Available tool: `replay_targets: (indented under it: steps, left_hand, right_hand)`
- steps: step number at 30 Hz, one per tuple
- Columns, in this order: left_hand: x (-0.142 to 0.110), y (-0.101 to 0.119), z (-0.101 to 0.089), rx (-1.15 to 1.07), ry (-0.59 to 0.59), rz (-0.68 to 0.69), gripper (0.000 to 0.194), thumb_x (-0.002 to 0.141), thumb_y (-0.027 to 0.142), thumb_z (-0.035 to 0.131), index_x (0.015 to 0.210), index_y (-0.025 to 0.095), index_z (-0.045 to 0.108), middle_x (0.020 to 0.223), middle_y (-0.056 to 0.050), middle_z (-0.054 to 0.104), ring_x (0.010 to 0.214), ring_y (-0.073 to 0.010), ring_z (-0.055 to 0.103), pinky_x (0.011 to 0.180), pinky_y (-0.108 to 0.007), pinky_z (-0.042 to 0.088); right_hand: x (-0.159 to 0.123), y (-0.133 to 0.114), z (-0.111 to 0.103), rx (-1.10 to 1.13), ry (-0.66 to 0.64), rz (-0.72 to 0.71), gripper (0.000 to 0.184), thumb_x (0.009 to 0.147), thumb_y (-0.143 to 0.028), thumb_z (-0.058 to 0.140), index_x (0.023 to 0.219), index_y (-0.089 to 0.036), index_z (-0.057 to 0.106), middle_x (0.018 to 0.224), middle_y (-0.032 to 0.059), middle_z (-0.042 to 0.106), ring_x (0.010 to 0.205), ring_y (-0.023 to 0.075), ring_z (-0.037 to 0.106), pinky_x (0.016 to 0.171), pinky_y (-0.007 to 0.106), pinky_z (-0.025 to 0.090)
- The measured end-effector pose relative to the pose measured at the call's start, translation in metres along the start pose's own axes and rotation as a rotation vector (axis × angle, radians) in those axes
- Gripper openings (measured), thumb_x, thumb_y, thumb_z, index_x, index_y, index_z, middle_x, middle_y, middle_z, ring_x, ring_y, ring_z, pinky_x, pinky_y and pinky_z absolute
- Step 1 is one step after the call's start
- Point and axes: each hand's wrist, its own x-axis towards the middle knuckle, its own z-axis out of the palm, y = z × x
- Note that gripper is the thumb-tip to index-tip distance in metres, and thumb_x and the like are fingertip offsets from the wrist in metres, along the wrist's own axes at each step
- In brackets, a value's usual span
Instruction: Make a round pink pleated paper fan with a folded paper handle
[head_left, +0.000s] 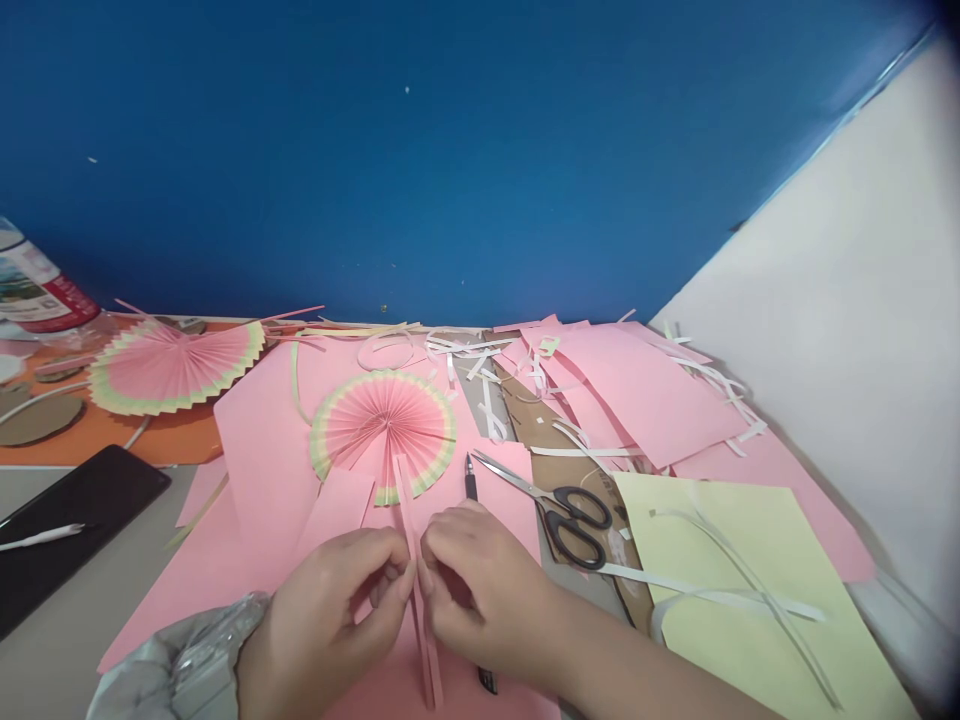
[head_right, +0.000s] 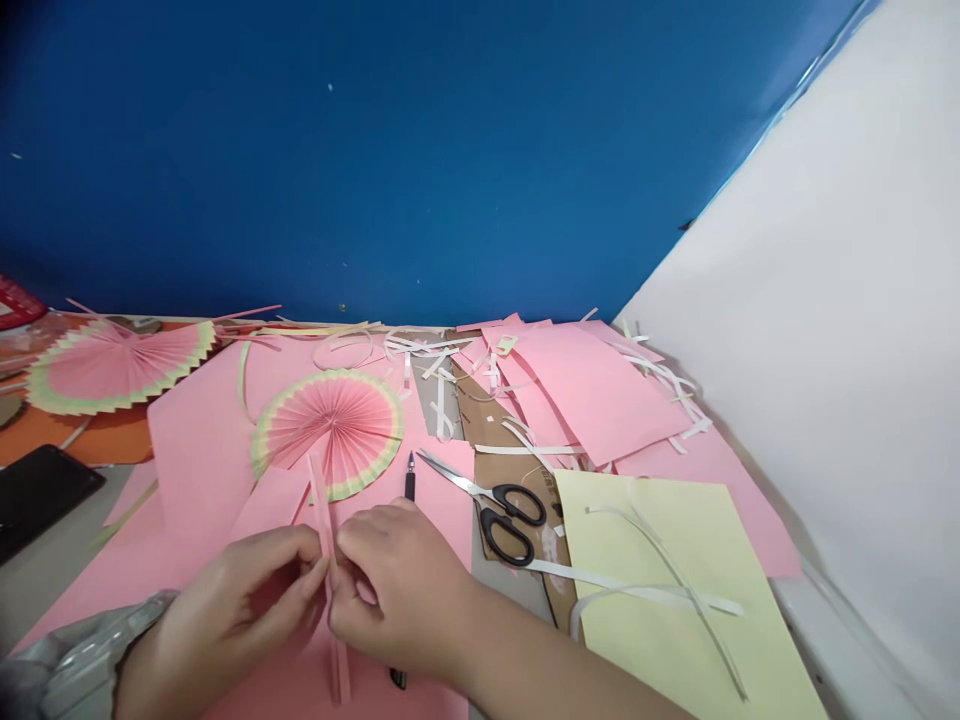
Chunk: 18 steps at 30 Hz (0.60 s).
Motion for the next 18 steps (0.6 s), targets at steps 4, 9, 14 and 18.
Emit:
replay_targets:
  steps: [4, 9, 14, 18]
  left_hand:
    - [0.0000, -0.0014, 0.0034, 0.088, 0.024, 0.011, 0.020, 0.084, 0.021, 0.037, 0.065, 0.020, 0.043, 0.061, 0.002, 0.055, 0.057, -0.0123, 0.053, 0.055, -0.023, 0.041]
    - [-0.0009, 0.0012, 0.0017, 0.125, 0.071, 0.060, 0.020, 0.083, 0.019, 0.037, 0.063, 0.020, 0.041, 0.058, 0.002, 0.053, 0.054, -0.0123, 0.052, 0.052, -0.022, 0.041]
    - [-0.0018, 0.0034, -0.0023, 0.036, 0.044, 0.083, 0.030, 0.088, 0.024, 0.029, 0.060, 0.021, 0.038, 0.055, 0.001, 0.052, 0.052, -0.0123, 0.049, 0.051, -0.023, 0.040]
    - [-0.0024, 0.0004, -0.0009, 0.000, 0.073, 0.046, 0.028, 0.089, 0.028, 0.031, 0.063, 0.020, 0.040, 0.057, 0.001, 0.050, 0.053, -0.0122, 0.048, 0.052, -0.023, 0.040]
  right_hand:
    - [-0.0038, 0.0006, 0.0045, -0.082, 0.039, -0.059, 0.012, 0.071, -0.011, 0.041, 0.066, -0.021, 0.036, 0.060, -0.0005, 0.047, 0.058, 0.0144, 0.038, 0.060, 0.029, 0.031]
    - [-0.0049, -0.0013, 0.0046, -0.119, 0.032, -0.090, 0.010, 0.073, -0.012, 0.040, 0.068, -0.020, 0.041, 0.062, 0.0017, 0.052, 0.059, 0.0158, 0.042, 0.062, 0.030, 0.033]
    - [-0.0040, -0.0021, 0.0028, -0.094, -0.010, -0.080, 0.014, 0.074, -0.011, 0.039, 0.064, -0.022, 0.037, 0.058, -0.0008, 0.047, 0.056, 0.0142, 0.040, 0.059, 0.029, 0.033]
    - [-0.0029, -0.0025, 0.0006, -0.042, -0.050, -0.061, 0.018, 0.072, -0.012, 0.041, 0.062, -0.022, 0.030, 0.056, -0.0038, 0.040, 0.054, 0.0120, 0.037, 0.060, 0.026, 0.034]
